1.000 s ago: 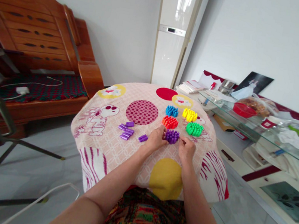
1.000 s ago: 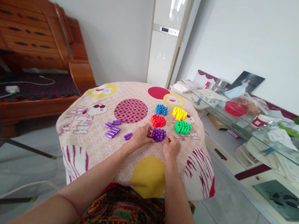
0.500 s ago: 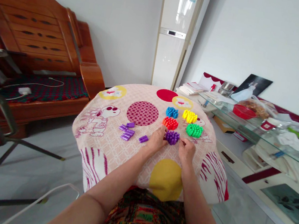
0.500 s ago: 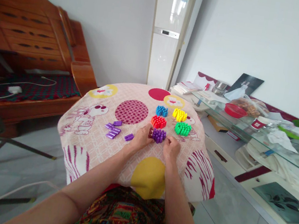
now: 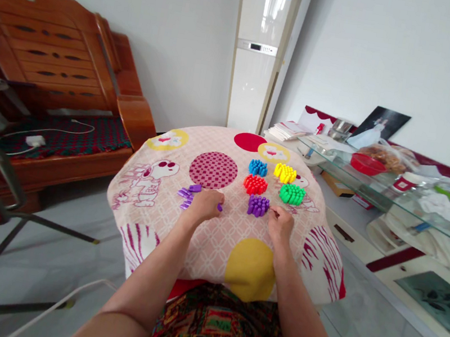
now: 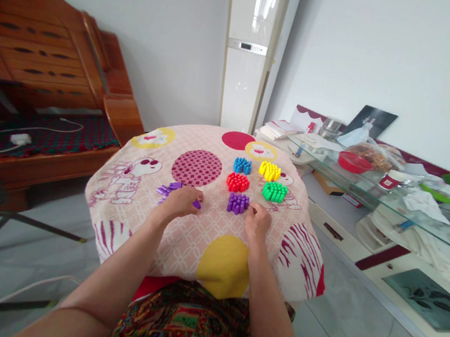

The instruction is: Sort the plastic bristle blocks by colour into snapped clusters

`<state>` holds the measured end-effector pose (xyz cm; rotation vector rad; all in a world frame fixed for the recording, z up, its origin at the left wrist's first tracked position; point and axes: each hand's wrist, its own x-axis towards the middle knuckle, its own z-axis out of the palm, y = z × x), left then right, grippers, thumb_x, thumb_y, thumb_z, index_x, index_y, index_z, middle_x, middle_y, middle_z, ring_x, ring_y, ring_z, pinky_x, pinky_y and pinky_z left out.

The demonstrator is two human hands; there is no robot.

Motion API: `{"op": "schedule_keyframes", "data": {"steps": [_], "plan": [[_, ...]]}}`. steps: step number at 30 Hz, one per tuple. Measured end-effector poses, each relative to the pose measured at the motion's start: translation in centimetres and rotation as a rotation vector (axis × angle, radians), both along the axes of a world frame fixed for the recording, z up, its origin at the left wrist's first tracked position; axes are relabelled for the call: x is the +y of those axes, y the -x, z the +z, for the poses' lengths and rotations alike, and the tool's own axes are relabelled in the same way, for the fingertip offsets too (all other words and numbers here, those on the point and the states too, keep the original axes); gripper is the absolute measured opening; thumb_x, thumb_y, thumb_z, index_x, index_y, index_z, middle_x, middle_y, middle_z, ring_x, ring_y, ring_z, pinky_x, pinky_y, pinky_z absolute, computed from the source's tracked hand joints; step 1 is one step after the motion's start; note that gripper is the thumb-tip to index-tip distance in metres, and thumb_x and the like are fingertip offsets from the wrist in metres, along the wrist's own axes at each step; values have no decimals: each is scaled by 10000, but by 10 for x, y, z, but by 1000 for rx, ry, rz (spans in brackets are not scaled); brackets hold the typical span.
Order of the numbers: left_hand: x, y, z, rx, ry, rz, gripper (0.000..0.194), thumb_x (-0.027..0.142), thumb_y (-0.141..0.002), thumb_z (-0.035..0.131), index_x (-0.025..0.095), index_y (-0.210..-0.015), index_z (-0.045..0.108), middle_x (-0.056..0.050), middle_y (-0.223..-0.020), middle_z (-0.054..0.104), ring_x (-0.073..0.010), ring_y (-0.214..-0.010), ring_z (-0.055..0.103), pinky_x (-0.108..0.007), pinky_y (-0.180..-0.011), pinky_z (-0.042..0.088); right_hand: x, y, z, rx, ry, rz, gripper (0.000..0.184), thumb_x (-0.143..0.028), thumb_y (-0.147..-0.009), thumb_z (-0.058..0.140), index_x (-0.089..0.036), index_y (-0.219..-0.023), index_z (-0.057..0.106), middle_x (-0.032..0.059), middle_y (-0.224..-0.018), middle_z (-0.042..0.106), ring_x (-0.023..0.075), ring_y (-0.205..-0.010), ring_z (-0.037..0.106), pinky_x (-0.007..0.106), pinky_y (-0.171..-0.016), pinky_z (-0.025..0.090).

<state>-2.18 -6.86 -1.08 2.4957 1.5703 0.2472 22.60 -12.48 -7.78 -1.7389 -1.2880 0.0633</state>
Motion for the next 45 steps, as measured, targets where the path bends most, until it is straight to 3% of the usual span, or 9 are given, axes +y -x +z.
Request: {"op": "schedule_keyframes", "data": {"steps": [4,8,18,24,33,39,42,45], "plan": [[1,-6,1,-40,-20,-37,244,162,-757,675,211,-996,684,-79,-1060,728,-251,-1024,657,-321,-856,467,-1,1,2,10,36,4,284,-223,-780,514,-176,-860,782,99,-849,766,229,-783,664,308,-716,460],[5,-27,-1,-190,-17,-75,394,189,-784,680,177,-1170,606,-86,-1036,726,-220,-943,669,-309,-829,478,-2,2,4,10,24,6,272,-217,-785,510,-177,-827,775,97,-831,760,224,-765,656,306,-719,461],[17,-64,3,-195,-37,-137,169,121,-738,645,177,-864,742,-68,-901,724,-216,-891,655,-296,-818,473,-1,1,0,-3,-14,14,259,-213,-777,498,-188,-772,756,84,-795,748,211,-744,636,298,-720,459],[19,-68,0,-247,0,-164,214,90,-714,620,150,-877,744,-52,-832,717,-180,-762,639,-261,-721,454,-2,1,1,-6,0,4,261,-222,-783,500,-183,-771,757,94,-801,748,218,-747,642,305,-728,457],[22,-72,-10,-312,27,-119,180,133,-716,662,126,-881,734,-43,-796,705,-168,-746,640,-250,-704,468,-2,2,2,7,0,10,261,-228,-786,498,-188,-765,755,87,-803,752,214,-742,641,302,-724,460],[23,-58,-6,-318,26,-15,410,101,-756,642,153,-1161,678,-79,-1051,734,-182,-913,687,-257,-807,515,-1,0,1,-3,-3,10,270,-231,-785,498,-179,-781,763,91,-806,755,217,-745,643,304,-718,459],[30,-32,-2,-236,-114,118,381,166,-823,624,148,-1202,660,-117,-1183,700,-231,-1115,640,-309,-970,478,-1,1,1,9,1,5,273,-225,-775,501,-176,-796,769,99,-827,761,222,-762,651,307,-730,463],[39,3,-3,-160,-172,271,334,181,-865,557,132,-1176,665,-155,-1191,687,-284,-1177,605,-373,-1001,464,-1,1,1,16,-3,5,272,-222,-768,504,-181,-801,771,99,-831,763,225,-768,654,309,-735,466]]}}
